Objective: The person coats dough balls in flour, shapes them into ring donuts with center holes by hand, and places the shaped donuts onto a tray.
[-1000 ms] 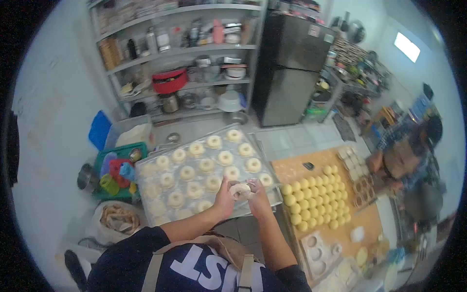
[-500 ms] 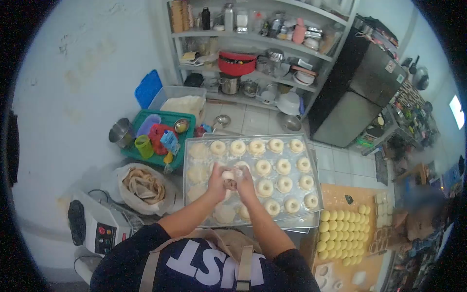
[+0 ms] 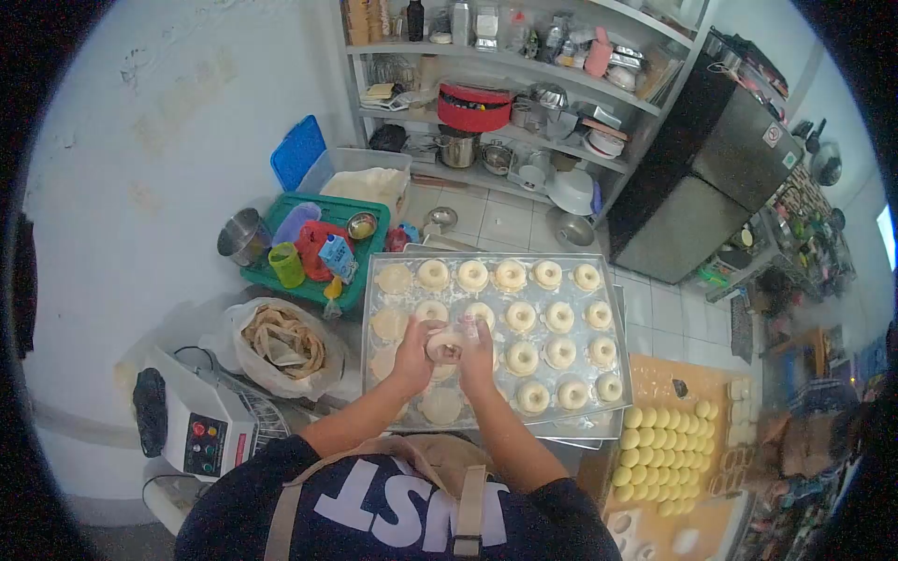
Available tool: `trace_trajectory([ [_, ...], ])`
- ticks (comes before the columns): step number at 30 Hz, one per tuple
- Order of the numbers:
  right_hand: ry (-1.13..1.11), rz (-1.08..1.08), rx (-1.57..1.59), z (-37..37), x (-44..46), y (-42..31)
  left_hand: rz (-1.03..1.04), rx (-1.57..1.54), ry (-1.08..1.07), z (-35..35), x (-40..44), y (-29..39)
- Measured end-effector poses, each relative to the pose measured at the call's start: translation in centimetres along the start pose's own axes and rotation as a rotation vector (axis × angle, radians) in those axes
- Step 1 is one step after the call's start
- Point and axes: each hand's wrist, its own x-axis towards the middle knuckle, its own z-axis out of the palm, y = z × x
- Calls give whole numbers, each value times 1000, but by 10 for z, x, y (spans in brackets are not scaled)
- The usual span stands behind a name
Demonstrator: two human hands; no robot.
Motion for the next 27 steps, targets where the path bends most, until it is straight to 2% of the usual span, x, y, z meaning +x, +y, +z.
trace_trajectory([
  [1, 74, -17, 84, 1, -5, 2, 16, -169, 21, 3, -2, -2],
  [2, -64, 96, -2, -16, 2, 18, -62, 9, 16, 4, -3, 0],
  [4, -115, 179, -136, -27, -1, 15, -222, 367, 4, 4, -6, 7],
  [5, -138, 222, -200, -31, -4, 15, -202, 363, -1, 3, -7, 3],
  [7, -15, 152, -51, -26, -15, 7, -166, 358, -9, 0, -9, -8],
  [8, 45, 118, 23, -23, -20, 5, -132, 219, 19, -3, -7, -16],
  [10, 14, 98, 59, -19, -28, 11, -59, -57, 82, -5, -5, -28],
  [11, -3, 88, 75, -18, -32, 13, -138, 100, 30, -12, -6, -28],
  [13, -176, 198, -132, -28, -29, 12, -292, 411, -80, -19, -11, -12],
  [14, -262, 251, -235, -32, -27, 13, -254, 433, -49, -16, -15, -13],
  [16, -117, 263, -40, -33, -29, 17, -175, 477, 13, -9, -21, -17],
  [17, -45, 269, 56, -34, -31, 20, -147, 357, 47, -7, -21, -21],
  [19, -98, 204, 30, -38, -28, 30, -85, 118, 118, -6, -20, -27],
  [22, -207, 129, -120, -41, -29, 32, -231, 360, -100, -26, -13, -21],
  [23, -246, 108, -187, -41, -32, 32, -209, 452, -104, -28, -14, -24],
  [25, -123, 94, -29, -36, -37, 26, -163, 638, -117, -23, -22, -20],
  [27, -36, 47, 21, -33, -38, 29, -66, 398, -37, -31, -19, -42],
])
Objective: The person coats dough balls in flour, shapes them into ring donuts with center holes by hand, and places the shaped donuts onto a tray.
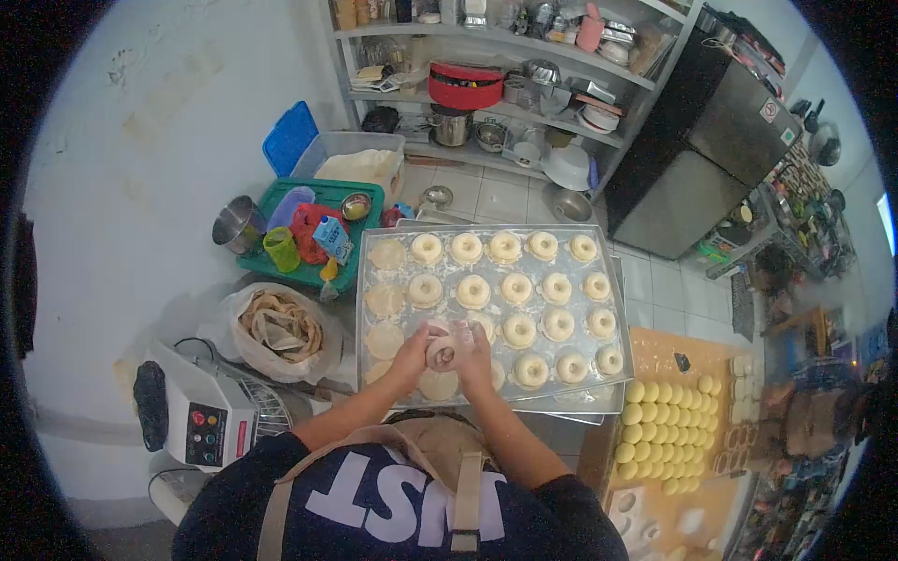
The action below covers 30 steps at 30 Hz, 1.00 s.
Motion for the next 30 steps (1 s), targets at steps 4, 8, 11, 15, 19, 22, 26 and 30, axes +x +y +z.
trace_trajectory([
  [4, 60, -74, 17, 3, -4, 5, 32, -173, 83, 1, 8, -12],
  [8, -9, -42, 58, -15, 6, 21, -9, -235, 49, 11, -2, -2],
  [11, -8, 30, -8, 0, -7, -10, -23, -257, 78, 15, -2, -2],
  [15, -149, 131, -74, -17, 4, 1, -63, 55, 23, 8, 0, 8],
  [19, 82, -74, -17, -14, 1, 14, 52, -105, 35, 19, -3, -1],
  [22, -34, 83, -162, -16, 0, 0, -72, -243, 65, 23, -7, 4],
  [26, -26, 91, -161, -10, -7, -18, -167, -115, -27, 23, -6, 19],
  [30, 75, 82, 32, -7, -4, -11, -166, -497, -30, 25, 4, -5],
])
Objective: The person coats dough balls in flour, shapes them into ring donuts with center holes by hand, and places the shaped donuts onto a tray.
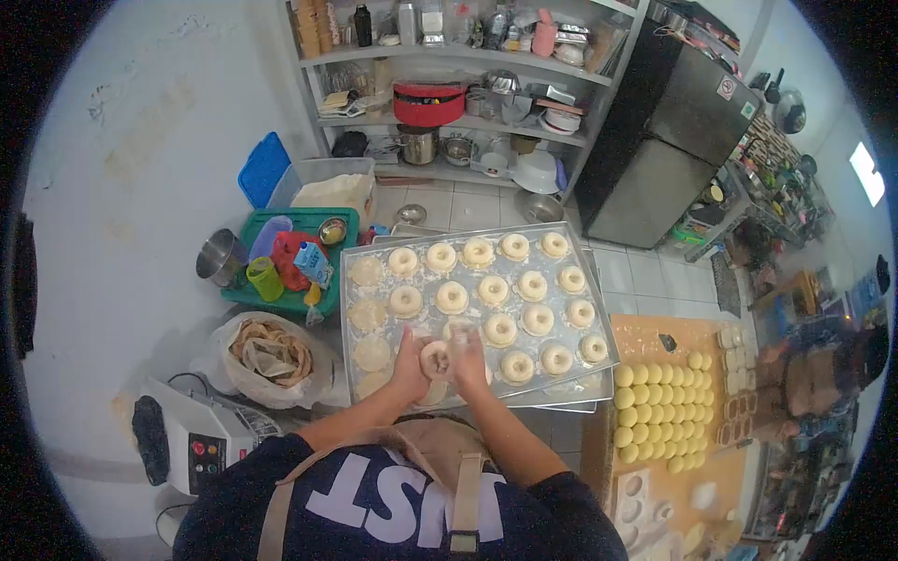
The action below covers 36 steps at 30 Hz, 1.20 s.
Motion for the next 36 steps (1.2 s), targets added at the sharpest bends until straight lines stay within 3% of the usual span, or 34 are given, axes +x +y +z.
trace_trajectory([
  [2, -211, 173, -286, -12, 0, -9, -44, 150, -47, -8, 6, 1],
  [4, -99, 33, -147, -5, -8, -7, -55, 408, -85, -6, 5, 9],
  [7, -2, -69, 60, -4, -6, 0, 48, -219, 157, 23, 0, -7],
  [8, 22, -84, 130, -6, -4, 3, 27, -130, 138, 21, 0, -6],
  [11, -162, 93, -249, -5, -7, -9, -17, 202, 65, 10, 1, 3],
  [13, -15, -21, -46, -5, 5, 12, -14, 519, 1, 7, 5, 13],
  [16, 36, -84, 141, -10, 9, 15, -25, -151, 176, 30, 1, 5],
  [17, 24, -86, 182, -12, 8, 10, -31, -19, 98, 20, 6, 4],
  [19, -98, 31, -170, -2, -2, -15, -44, 245, -57, -4, 16, 9],
  [20, -157, 93, -346, 1, -5, -22, 3, 493, -37, -6, 19, 12],
  [22, -101, -110, -378, -13, 18, 11, 92, 987, 12, 4, 11, 29],
  [23, -72, -213, -390, -18, 26, 24, 129, 714, 35, 5, 12, 23],
  [25, 16, -75, -85, -9, 14, 9, 198, 170, 77, 11, 15, 7],
  [28, -98, -29, 71, -4, 3, 0, 118, 280, 32, 2, 11, 14],
  [31, -151, 6, -138, -14, 12, 12, 265, 1144, 17, -3, 13, 24],
  [32, -136, 30, -240, -19, 17, 20, 282, 1059, 4, 0, 8, 25],
  [34, -33, 61, -11, -10, 4, 1, 317, 890, -23, 18, -13, 30],
  [36, -36, 81, 107, -5, -2, -14, 167, 297, 56, 26, -12, 23],
])
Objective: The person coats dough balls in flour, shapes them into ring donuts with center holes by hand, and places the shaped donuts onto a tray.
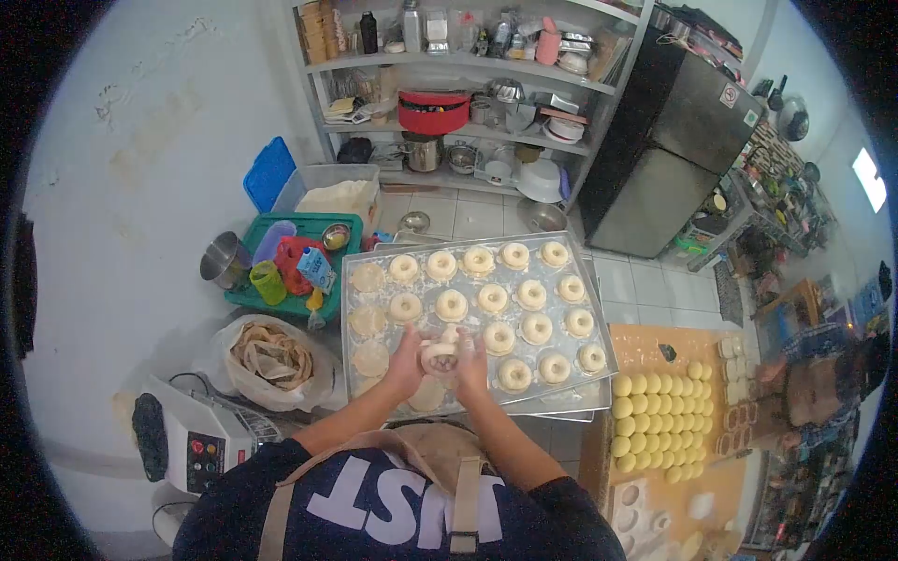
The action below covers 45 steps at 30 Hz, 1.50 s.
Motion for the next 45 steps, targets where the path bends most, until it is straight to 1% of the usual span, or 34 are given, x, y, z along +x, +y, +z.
trace_trajectory([
  [1, -52, 11, 1, -2, -1, -5, -93, -290, 48, 3, -1, -2],
  [2, -104, 22, 1, -3, -2, -7, -65, -90, 19, -1, 1, -6],
  [4, -171, 37, -315, -12, 8, 11, -13, 305, -35, -14, 7, -12],
  [5, -204, 52, -471, -19, 12, 22, 28, 449, -60, -18, 5, -14],
  [7, -140, 86, -286, -21, 11, 27, 112, 738, -111, -23, -2, -9],
  [8, -106, 101, -194, -21, 11, 29, 87, 575, -98, -35, 6, -23],
  [10, -61, 175, -331, -24, 14, 34, 43, 250, -76, -62, 29, -64],
  [11, -39, 213, -400, -26, 16, 39, 3, 190, -53, -65, 24, -69],
  [13, -99, 152, -550, -35, 19, 59, -73, 64, 1, -70, 14, -73],
  [14, -132, 121, -625, -39, 21, 69, -108, 53, -21, -73, 10, -72],
  [16, -139, 138, -748, -24, 6, 53, -179, 29, -66, -77, 1, -71],
  [17, -142, 146, -809, -19, 0, 47, -186, 39, -51, -79, 0, -73],
  [20, -132, 86, -823, -32, 15, 69, -168, 50, -38, -81, 0, -75],
  [22, -129, 43, -861, -46, 27, 86, -116, 32, -66, -81, -1, -77],
  [25, -103, -14, -902, -50, 28, 89, -144, 127, -159, -98, 8, -88],
  [26, -90, -31, -912, -48, 24, 85, -92, 186, -101, -102, 13, -97],
  [28, -116, -105, -1060, -32, 7, 63, 11, 305, 14, -106, 20, -112],
  [29, -128, -143, -1133, -28, 1, 57, 34, 380, 8, -108, 19, -113],
  [31, -186, -285, -1274, -34, -1, 56, 83, 529, -6, -101, 1, -92],
  [34, -211, -453, -1426, -34, -9, 42, 144, 881, -226, -78, -35, -31],
  [35, -209, -503, -1467, -31, -13, 34, 283, 1111, -254, -82, -36, -30],
  [37, -289, -458, -1618, -26, -19, 20, 577, 1567, -308, -89, -37, -31],
  [38, -327, -434, -1694, -25, -21, 17, 593, 1634, -328, -90, -36, -31],
  [40, -395, -562, -1776, -27, -23, 21, 626, 1766, -370, -89, -35, -32],
  [41, -430, -627, -1816, -29, -25, 24, 616, 1773, -361, -90, -33, -34],
  [44, -470, -578, -1798, -35, -21, 37, 583, 1817, -358, -90, -32, -37],
  [45, -485, -454, -1818, -29, -22, 34, 572, 1848, -372, -89, -33, -36],
])
